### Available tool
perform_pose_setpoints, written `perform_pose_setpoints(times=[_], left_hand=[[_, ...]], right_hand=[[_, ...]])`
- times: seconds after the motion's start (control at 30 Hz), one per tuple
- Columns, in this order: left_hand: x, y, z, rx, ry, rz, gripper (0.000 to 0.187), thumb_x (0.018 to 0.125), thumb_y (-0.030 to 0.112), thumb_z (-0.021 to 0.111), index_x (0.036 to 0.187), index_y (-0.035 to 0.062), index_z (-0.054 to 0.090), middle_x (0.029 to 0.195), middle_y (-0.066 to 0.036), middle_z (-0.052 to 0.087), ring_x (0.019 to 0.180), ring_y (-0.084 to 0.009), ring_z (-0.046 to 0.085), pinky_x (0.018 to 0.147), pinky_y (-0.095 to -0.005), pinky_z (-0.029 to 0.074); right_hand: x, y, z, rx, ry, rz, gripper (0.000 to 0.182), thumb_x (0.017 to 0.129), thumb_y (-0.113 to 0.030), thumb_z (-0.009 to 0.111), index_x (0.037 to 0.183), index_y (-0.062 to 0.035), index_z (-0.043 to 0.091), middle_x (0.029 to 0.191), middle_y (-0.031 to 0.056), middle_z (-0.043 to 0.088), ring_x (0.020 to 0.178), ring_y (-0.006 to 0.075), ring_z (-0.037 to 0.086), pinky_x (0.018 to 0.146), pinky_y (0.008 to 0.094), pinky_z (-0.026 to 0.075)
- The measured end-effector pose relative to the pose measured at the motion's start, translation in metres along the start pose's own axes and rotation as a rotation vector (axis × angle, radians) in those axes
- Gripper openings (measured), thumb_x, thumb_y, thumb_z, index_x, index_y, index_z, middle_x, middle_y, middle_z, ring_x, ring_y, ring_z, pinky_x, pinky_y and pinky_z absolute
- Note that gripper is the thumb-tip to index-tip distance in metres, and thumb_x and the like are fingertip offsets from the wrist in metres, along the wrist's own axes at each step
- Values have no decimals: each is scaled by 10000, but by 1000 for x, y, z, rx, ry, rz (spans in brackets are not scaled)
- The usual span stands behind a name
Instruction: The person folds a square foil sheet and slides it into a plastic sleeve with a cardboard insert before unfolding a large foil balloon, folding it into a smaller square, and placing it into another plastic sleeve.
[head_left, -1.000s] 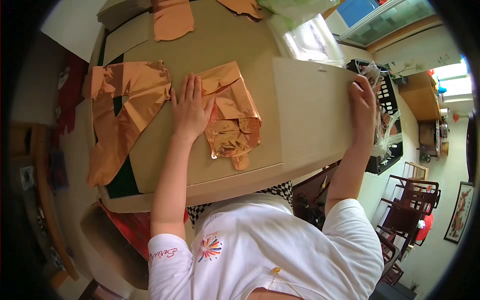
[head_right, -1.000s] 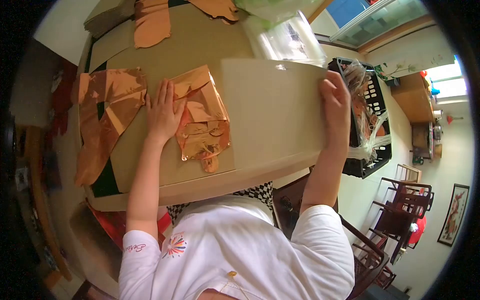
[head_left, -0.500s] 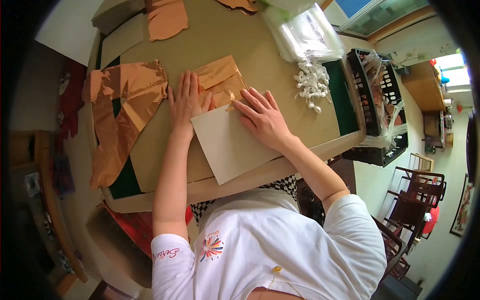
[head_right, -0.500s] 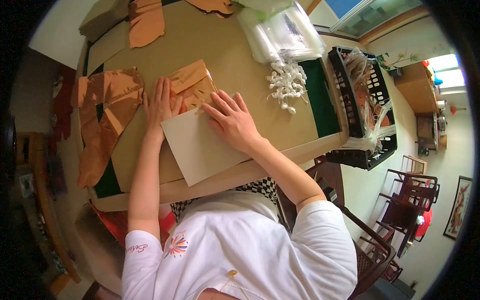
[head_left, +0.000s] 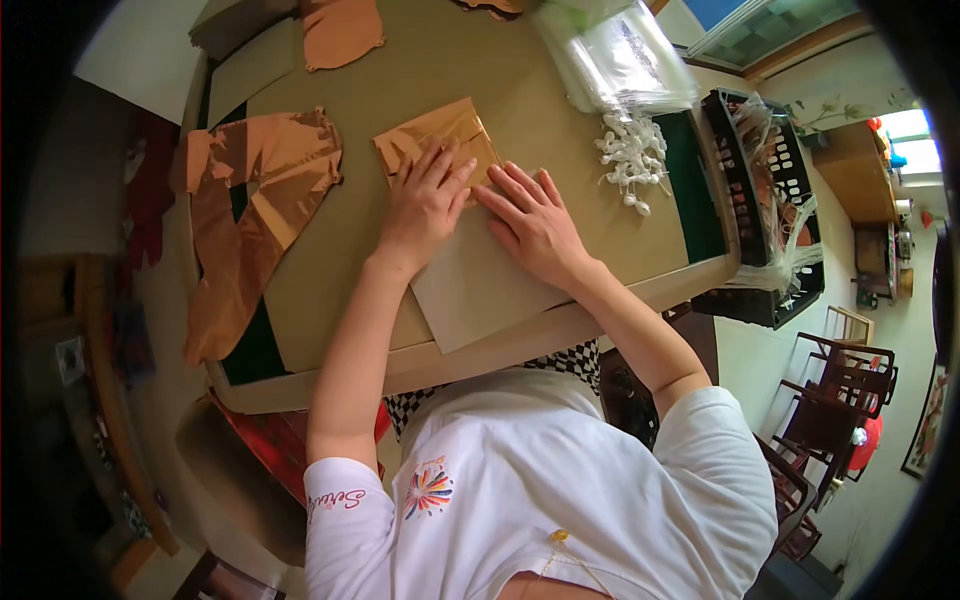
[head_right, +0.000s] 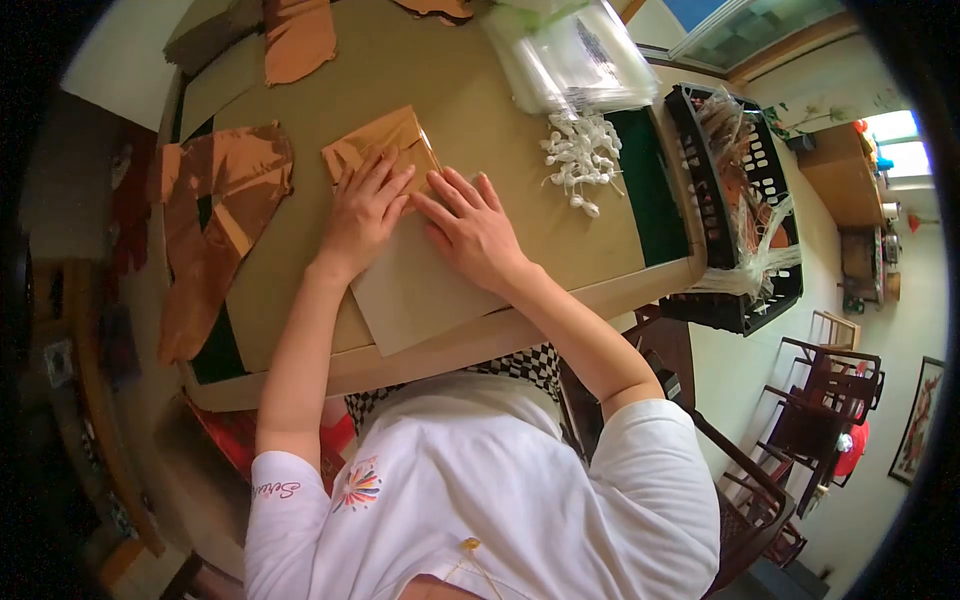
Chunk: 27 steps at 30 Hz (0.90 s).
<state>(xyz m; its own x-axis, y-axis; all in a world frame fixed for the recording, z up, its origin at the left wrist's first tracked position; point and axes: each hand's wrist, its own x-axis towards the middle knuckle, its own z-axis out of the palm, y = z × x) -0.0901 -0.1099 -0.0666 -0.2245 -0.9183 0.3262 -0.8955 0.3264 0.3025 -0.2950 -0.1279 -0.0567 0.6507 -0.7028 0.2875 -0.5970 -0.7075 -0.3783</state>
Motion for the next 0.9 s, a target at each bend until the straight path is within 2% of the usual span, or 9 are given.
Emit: perform_pose_setpoints(times=[0.07, 0.17, 0.27, 0.57, 0.67, 0.9], left_hand=[[-1, 1, 4, -11, 14, -7, 404, 949, 174, 566, 1351, 141, 534, 1454, -114, 445, 1362, -297, 392, 1130, -500, 288], [-3, 1, 7, -30, 17, -15, 433, 948, 183, 570, 1375, 148, 508, 1456, -120, 441, 1363, -301, 391, 1131, -503, 286], [-1, 0, 5, -43, 13, -20, 442, 949, 190, 568, 1383, 143, 498, 1456, -127, 440, 1363, -306, 391, 1130, -503, 285], [-1, -1, 6, -51, 24, -14, 471, 941, 213, 571, 1395, 120, 484, 1444, -137, 455, 1360, -301, 396, 1131, -496, 283], [0, 0, 6, -46, 20, -15, 477, 936, 222, 576, 1392, 112, 488, 1442, -139, 459, 1363, -297, 394, 1135, -492, 281], [0, 0, 5, -29, 17, 2, 467, 936, 204, 575, 1386, 112, 493, 1450, -142, 449, 1363, -310, 391, 1135, -501, 278]], right_hand=[[1, -1, -2, 113, 42, 61, 426, 926, -188, 552, 1351, -162, 535, 1440, 130, 453, 1389, 291, 355, 1143, 523, 249], [9, 16, -1, 77, 68, 101, 432, 904, -136, 557, 1335, -142, 552, 1448, 139, 439, 1394, 291, 346, 1149, 525, 243], [21, 31, -12, -92, -21, 75, 443, 867, -90, 573, 1306, -156, 584, 1464, 127, 425, 1398, 286, 341, 1154, 527, 240], [29, 56, -29, -75, -120, -104, 534, 778, -60, 615, 1293, -200, 613, 1484, 102, 410, 1401, 290, 337, 1161, 531, 236], [35, 61, -30, -103, -121, -139, 592, 760, 30, 597, 1288, -235, 620, 1479, 97, 420, 1394, 293, 349, 1163, 524, 244], [58, 77, -40, -257, -200, -328, 610, 790, 19, 537, 1315, -287, 586, 1499, 72, 397, 1405, 253, 339, 1182, 498, 218]])
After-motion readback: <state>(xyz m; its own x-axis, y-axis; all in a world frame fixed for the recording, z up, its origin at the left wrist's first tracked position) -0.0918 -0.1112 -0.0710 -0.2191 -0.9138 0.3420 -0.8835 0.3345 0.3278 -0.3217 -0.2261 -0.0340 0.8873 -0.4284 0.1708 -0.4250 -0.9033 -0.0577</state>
